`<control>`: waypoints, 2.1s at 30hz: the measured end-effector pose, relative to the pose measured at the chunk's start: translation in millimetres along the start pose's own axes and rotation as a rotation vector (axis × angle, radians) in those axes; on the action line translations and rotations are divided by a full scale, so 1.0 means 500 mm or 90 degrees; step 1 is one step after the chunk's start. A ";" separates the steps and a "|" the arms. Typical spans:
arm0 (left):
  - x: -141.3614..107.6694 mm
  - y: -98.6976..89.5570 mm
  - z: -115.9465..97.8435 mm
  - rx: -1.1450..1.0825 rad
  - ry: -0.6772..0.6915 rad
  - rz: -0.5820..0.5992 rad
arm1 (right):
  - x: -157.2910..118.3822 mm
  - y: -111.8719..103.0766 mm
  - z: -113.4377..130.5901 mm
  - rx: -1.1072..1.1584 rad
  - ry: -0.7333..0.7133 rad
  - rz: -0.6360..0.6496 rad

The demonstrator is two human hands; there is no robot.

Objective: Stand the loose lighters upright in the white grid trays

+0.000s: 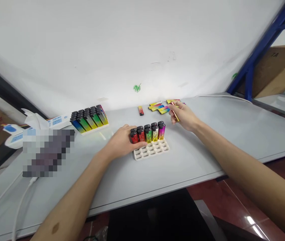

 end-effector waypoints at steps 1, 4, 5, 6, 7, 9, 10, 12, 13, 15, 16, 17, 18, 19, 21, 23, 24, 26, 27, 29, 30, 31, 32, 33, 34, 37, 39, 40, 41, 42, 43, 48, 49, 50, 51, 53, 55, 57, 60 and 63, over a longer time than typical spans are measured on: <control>0.000 0.000 0.000 -0.001 0.001 0.000 | -0.004 0.011 -0.006 0.000 0.021 0.018; 0.000 0.000 0.000 -0.001 0.002 -0.003 | -0.015 0.035 -0.029 -0.009 0.089 0.072; 0.001 0.000 0.000 0.000 0.000 -0.003 | -0.017 0.037 -0.035 -0.012 0.107 0.076; 0.001 0.000 0.001 0.001 -0.001 -0.003 | -0.017 0.035 -0.039 -0.013 0.116 0.072; 0.001 0.001 0.001 0.002 -0.002 -0.003 | -0.016 0.032 -0.039 -0.009 0.115 0.063; 0.001 0.001 0.002 0.005 -0.004 -0.002 | -0.013 0.026 -0.032 0.008 0.098 0.043; 0.001 0.001 0.002 0.005 -0.005 -0.003 | -0.013 0.025 -0.027 0.018 0.090 0.041; 0.000 0.000 0.002 0.001 -0.004 -0.006 | -0.016 0.029 -0.016 0.036 0.079 0.055; 0.000 0.000 0.002 -0.002 -0.003 -0.006 | -0.018 0.034 -0.012 0.041 0.079 0.069; 0.000 -0.001 0.000 -0.005 -0.002 -0.004 | -0.023 0.040 -0.007 0.040 0.081 0.089; 0.000 -0.001 0.000 -0.004 -0.003 -0.003 | -0.024 0.041 -0.008 0.034 0.085 0.092; 0.000 -0.001 0.000 -0.002 -0.005 -0.003 | -0.025 0.041 -0.011 0.025 0.093 0.092; -0.001 -0.002 -0.001 0.001 -0.007 -0.004 | -0.026 0.041 -0.015 0.013 0.102 0.089; -0.001 -0.002 -0.001 0.003 -0.008 -0.004 | -0.025 0.039 -0.019 0.000 0.109 0.086; -0.001 -0.002 -0.001 0.006 -0.010 -0.006 | -0.024 0.038 -0.027 -0.017 0.124 0.080; -0.001 -0.002 -0.001 0.005 -0.010 -0.008 | -0.023 0.038 -0.031 -0.023 0.130 0.072; -0.001 -0.002 0.000 0.005 -0.011 -0.008 | -0.023 0.039 -0.032 -0.022 0.134 0.069; -0.001 -0.001 0.001 0.006 -0.013 -0.006 | -0.023 0.040 -0.033 -0.018 0.138 0.063; -0.001 -0.001 0.002 0.007 -0.015 -0.006 | -0.023 0.041 -0.033 -0.017 0.137 0.061; -0.001 -0.001 0.002 0.006 -0.017 -0.004 | -0.024 0.042 -0.033 -0.015 0.137 0.058; -0.001 -0.001 0.002 0.004 -0.018 -0.004 | -0.025 0.042 -0.033 -0.014 0.138 0.056; -0.001 -0.001 0.001 0.001 -0.017 -0.002 | -0.026 0.042 -0.034 -0.013 0.139 0.055; -0.001 -0.001 0.000 -0.002 -0.017 0.000 | -0.027 0.042 -0.035 -0.013 0.141 0.054; -0.001 -0.001 0.000 -0.004 -0.015 0.002 | -0.027 0.043 -0.035 -0.013 0.141 0.055; -0.002 -0.001 -0.001 -0.006 -0.014 0.003 | -0.028 0.043 -0.035 -0.013 0.139 0.057; -0.002 -0.002 -0.003 -0.002 -0.010 0.005 | -0.028 0.045 -0.033 -0.014 0.133 0.063; -0.002 -0.001 -0.004 0.000 -0.008 0.006 | -0.028 0.045 -0.032 -0.017 0.137 0.063; -0.002 -0.002 -0.004 0.001 -0.008 0.005 | -0.028 0.045 -0.031 -0.018 0.140 0.062; -0.002 -0.002 -0.004 0.002 -0.008 0.005 | -0.028 0.045 -0.030 -0.019 0.141 0.060; -0.002 -0.001 -0.004 0.002 -0.007 0.006 | -0.028 0.045 -0.029 -0.020 0.142 0.058; -0.002 -0.001 -0.005 0.002 -0.005 0.009 | -0.028 0.045 -0.028 -0.020 0.141 0.057; -0.001 0.001 -0.009 -0.005 0.000 0.030 | -0.031 0.044 -0.028 -0.030 0.142 0.049; -0.001 0.002 -0.009 -0.010 -0.003 0.036 | -0.031 0.043 -0.029 -0.034 0.143 0.048; -0.002 0.003 -0.007 -0.016 -0.007 0.043 | -0.030 0.043 -0.029 -0.036 0.139 0.049; -0.002 0.003 -0.005 -0.020 -0.015 0.048 | -0.028 0.042 -0.026 -0.037 0.125 0.051; -0.003 0.003 0.005 -0.025 -0.042 0.060 | -0.023 0.042 -0.011 -0.039 0.072 0.061; -0.004 0.004 0.018 -0.036 -0.068 0.081 | -0.020 0.039 0.015 -0.055 0.009 0.071; -0.007 0.005 0.027 -0.060 -0.075 0.111 | -0.022 0.039 0.048 -0.103 -0.053 0.094; -0.012 0.010 0.032 -0.098 -0.061 0.167 | -0.037 0.043 0.116 -0.172 -0.169 0.117; -0.015 0.013 0.034 -0.117 -0.056 0.194 | -0.061 0.046 0.185 -0.171 -0.293 0.068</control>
Point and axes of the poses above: each hand's wrist, its own x-axis towards the middle knuckle, its own y-axis out of the palm, z = x × y, the point moved 9 cm from there along x, towards the middle knuckle, and after that the axes turned 11 degrees about -y, right-handed, at the moved point
